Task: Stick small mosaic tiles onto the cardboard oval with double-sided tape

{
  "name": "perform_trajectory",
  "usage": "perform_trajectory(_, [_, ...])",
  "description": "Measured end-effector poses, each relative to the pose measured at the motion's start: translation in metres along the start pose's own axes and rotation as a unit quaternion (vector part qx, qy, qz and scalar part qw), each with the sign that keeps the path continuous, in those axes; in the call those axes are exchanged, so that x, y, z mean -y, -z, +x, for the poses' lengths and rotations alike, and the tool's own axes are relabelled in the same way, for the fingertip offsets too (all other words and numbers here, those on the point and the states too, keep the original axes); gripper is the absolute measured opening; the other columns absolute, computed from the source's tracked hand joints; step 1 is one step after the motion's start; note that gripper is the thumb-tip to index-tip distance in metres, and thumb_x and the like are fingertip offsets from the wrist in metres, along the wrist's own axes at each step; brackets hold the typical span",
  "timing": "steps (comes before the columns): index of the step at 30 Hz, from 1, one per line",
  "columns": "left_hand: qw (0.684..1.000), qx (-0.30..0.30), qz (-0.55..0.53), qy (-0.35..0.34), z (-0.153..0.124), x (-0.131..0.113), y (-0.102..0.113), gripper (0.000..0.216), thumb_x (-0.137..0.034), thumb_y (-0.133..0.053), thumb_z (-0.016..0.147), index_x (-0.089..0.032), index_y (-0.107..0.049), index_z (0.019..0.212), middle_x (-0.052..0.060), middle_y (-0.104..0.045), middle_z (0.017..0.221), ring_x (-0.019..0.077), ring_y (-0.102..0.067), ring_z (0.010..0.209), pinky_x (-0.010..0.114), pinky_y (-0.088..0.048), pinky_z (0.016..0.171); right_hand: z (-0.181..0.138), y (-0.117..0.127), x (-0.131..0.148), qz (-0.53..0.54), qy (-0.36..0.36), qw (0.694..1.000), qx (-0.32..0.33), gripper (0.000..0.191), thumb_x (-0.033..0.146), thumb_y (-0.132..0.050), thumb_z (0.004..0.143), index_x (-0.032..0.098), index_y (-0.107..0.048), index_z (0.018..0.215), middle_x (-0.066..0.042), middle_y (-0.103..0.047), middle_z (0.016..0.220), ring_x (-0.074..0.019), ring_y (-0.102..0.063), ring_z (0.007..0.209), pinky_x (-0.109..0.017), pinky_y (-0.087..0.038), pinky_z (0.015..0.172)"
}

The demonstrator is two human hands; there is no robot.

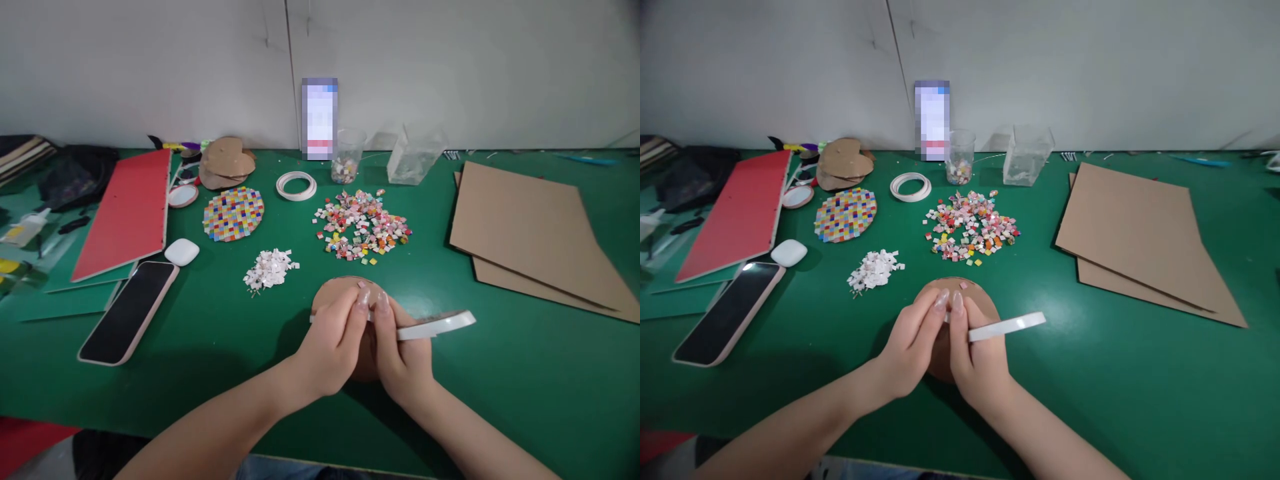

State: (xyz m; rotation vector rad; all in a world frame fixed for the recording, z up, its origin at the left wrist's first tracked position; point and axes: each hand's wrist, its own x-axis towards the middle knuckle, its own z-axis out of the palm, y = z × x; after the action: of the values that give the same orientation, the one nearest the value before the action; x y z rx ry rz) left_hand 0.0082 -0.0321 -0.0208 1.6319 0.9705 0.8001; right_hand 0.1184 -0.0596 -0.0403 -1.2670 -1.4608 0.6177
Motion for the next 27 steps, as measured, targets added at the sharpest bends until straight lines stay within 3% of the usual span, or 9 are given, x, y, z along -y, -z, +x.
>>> perform_trajectory(7, [0.999,-0.002,-0.042,0.011,0.002,0.001,-0.001,0.029,-0.034,-0.028,0.096,-0.020,-0.041,0.075,0.000,-0.049,0.074,0.0129,-0.048,0.071,0.026,-0.042,0.073,0.003,0.000,-0.002,0.002,-0.010,1.000,0.005,0.026,0.019,-0.033,0.094,0.020,-0.044,0.071,-0.002,-0.050,0.070,-0.0157,-0.050,0.069,-0.031,-0.043,0.069])
perform_trajectory(12, [1.000,0.015,-0.025,-0.005,0.003,-0.003,0.009,0.042,-0.047,-0.014,0.095,-0.021,-0.041,0.076,-0.002,-0.039,0.062,0.0123,-0.039,0.054,0.026,-0.038,0.054,0.005,-0.001,-0.002,0.025,-0.036,0.999,-0.013,0.030,0.024,-0.033,0.095,0.020,-0.042,0.067,0.002,-0.042,0.059,-0.0129,-0.043,0.055,-0.027,-0.036,0.054])
perform_trajectory(14, [1.000,-0.016,0.026,-0.002,0.000,-0.006,0.021,0.041,-0.048,-0.015,0.095,-0.021,-0.041,0.079,-0.003,-0.037,0.061,0.0115,-0.037,0.051,0.025,-0.034,0.050,0.002,-0.003,-0.004,0.022,-0.052,0.998,-0.016,0.031,0.026,-0.034,0.095,0.021,-0.039,0.065,0.004,-0.038,0.056,-0.0119,-0.039,0.051,-0.026,-0.033,0.051])
perform_trajectory(16, [0.985,-0.062,0.158,0.008,-0.007,-0.007,0.041,0.032,-0.047,-0.031,0.093,-0.021,-0.041,0.078,-0.004,-0.039,0.063,0.0112,-0.039,0.054,0.024,-0.034,0.053,-0.001,-0.005,-0.005,0.018,-0.052,0.998,-0.006,0.032,0.027,-0.035,0.095,0.021,-0.036,0.064,0.005,-0.036,0.054,-0.0113,-0.036,0.050,-0.026,-0.032,0.052])
perform_trajectory(19, [0.903,-0.111,0.412,0.052,-0.025,-0.003,0.093,0.035,-0.051,-0.037,0.090,-0.020,-0.039,0.071,-0.003,-0.041,0.063,0.0135,-0.040,0.056,0.026,-0.033,0.054,-0.003,-0.006,-0.005,0.033,-0.042,0.998,0.021,0.033,0.026,-0.035,0.095,0.021,-0.034,0.062,0.006,-0.034,0.050,-0.0106,-0.033,0.046,-0.026,-0.032,0.052])
perform_trajectory(24, [0.674,-0.104,0.724,0.103,-0.067,0.010,0.202,0.047,-0.064,-0.038,0.081,-0.018,-0.043,0.074,0.008,-0.049,0.074,0.0293,-0.050,0.078,0.036,-0.036,0.067,-0.002,-0.003,-0.001,0.072,-0.041,0.996,0.019,0.034,0.029,-0.033,0.095,0.022,-0.034,0.062,0.006,-0.034,0.051,-0.0103,-0.033,0.044,-0.024,-0.031,0.047])
perform_trajectory(25, [0.647,-0.113,0.743,0.128,-0.075,0.012,0.219,0.049,-0.065,-0.038,0.080,-0.017,-0.044,0.076,0.010,-0.049,0.077,0.0328,-0.051,0.081,0.037,-0.036,0.068,-0.002,-0.003,0.000,0.077,-0.045,0.996,0.015,0.034,0.030,-0.034,0.095,0.022,-0.034,0.062,0.006,-0.033,0.051,-0.0102,-0.032,0.043,-0.024,-0.029,0.045])
perform_trajectory(26, [0.643,-0.112,0.742,0.150,-0.082,0.014,0.232,0.048,-0.064,-0.039,0.079,-0.016,-0.045,0.077,0.011,-0.050,0.080,0.0360,-0.050,0.085,0.039,-0.035,0.069,-0.002,-0.003,0.000,0.082,-0.049,0.995,0.012,0.035,0.031,-0.034,0.095,0.022,-0.033,0.061,0.006,-0.032,0.050,-0.0102,-0.031,0.043,-0.024,-0.028,0.044])
perform_trajectory(27, [0.663,-0.123,0.719,0.167,-0.088,0.016,0.242,0.048,-0.064,-0.040,0.078,-0.016,-0.045,0.077,0.012,-0.050,0.080,0.0390,-0.050,0.088,0.040,-0.035,0.071,-0.003,-0.003,0.000,0.086,-0.053,0.995,0.011,0.036,0.032,-0.034,0.095,0.022,-0.032,0.060,0.006,-0.031,0.050,-0.0102,-0.030,0.043,-0.023,-0.028,0.043])
